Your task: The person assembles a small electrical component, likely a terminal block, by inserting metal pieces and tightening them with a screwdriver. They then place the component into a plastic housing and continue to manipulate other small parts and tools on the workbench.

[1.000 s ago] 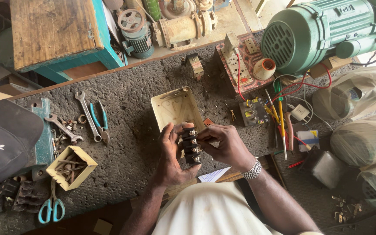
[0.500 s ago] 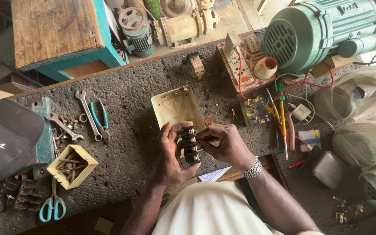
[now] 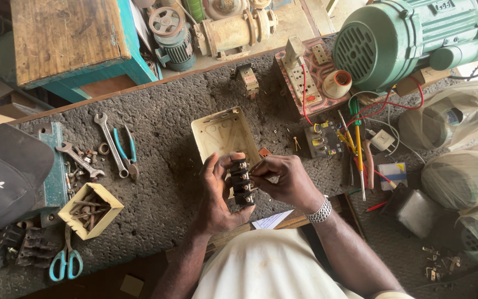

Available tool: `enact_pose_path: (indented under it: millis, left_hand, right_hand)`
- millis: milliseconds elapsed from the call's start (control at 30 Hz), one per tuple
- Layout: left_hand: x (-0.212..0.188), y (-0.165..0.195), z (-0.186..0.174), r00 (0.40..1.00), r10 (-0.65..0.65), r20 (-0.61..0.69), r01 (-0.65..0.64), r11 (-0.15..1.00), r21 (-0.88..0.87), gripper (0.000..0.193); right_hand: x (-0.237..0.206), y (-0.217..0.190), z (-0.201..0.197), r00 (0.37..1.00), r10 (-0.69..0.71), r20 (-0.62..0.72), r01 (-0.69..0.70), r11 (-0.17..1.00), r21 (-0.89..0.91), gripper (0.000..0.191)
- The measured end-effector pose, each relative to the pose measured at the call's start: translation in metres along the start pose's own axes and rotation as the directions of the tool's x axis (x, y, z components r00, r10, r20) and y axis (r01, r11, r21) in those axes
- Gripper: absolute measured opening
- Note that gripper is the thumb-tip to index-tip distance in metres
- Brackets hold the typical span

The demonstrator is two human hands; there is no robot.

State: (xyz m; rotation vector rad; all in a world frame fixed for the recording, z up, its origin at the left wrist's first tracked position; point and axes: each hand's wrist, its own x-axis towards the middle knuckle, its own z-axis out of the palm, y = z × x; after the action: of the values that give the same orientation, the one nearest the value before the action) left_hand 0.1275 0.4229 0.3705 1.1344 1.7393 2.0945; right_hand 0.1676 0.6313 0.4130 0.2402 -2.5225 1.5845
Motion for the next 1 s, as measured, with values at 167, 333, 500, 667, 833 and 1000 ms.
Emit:
enact_pose_path:
  millis: [167, 333, 500, 667, 833, 1000]
  left_hand:
    - [0.001, -0.001, -0.002, 1.000, 0.025, 0.006, -0.025, 1.000, 0.008, 0.122]
    - [0.001, -0.002, 0.000, 1.000, 0.008, -0.002, -0.008, 1.000, -0.009, 0.122]
    - [0.001, -0.003, -0.001, 1.000, 0.013, 0.002, -0.013, 1.000, -0.013, 0.123]
    - [0.002, -0.004, -0.002, 1.000, -0.006, -0.004, 0.006, 0.999, -0.050, 0.121]
    - [0.002, -0.005, -0.001, 1.000, 0.000, -0.006, 0.000, 1.000, -0.028, 0.123]
    - [-0.001, -0.005, 0.000, 1.000, -0.006, -0.016, 0.006, 1.000, -0.030, 0.123]
  right_hand:
    - [0.000, -0.001, 0.000, 0.999, -0.033, -0.008, 0.033, 0.997, 0.071, 0.017]
    - [0.000, 0.001, -0.001, 0.992, -0.120, -0.030, 0.119, 0.993, -0.019, 0.014]
    - [-0.001, 0.004, 0.000, 0.999, -0.033, 0.014, 0.034, 0.999, -0.029, 0.015]
    - [0.000, 0.009, 0.005, 0.998, 0.062, 0.014, -0.064, 0.969, 0.240, 0.018]
    - [-0.001, 0.015, 0.008, 0.999, 0.049, -0.007, -0.047, 0.979, 0.200, 0.011]
    - [-0.002, 0.021, 0.010, 0.999, 0.048, 0.001, -0.047, 0.979, 0.197, 0.012]
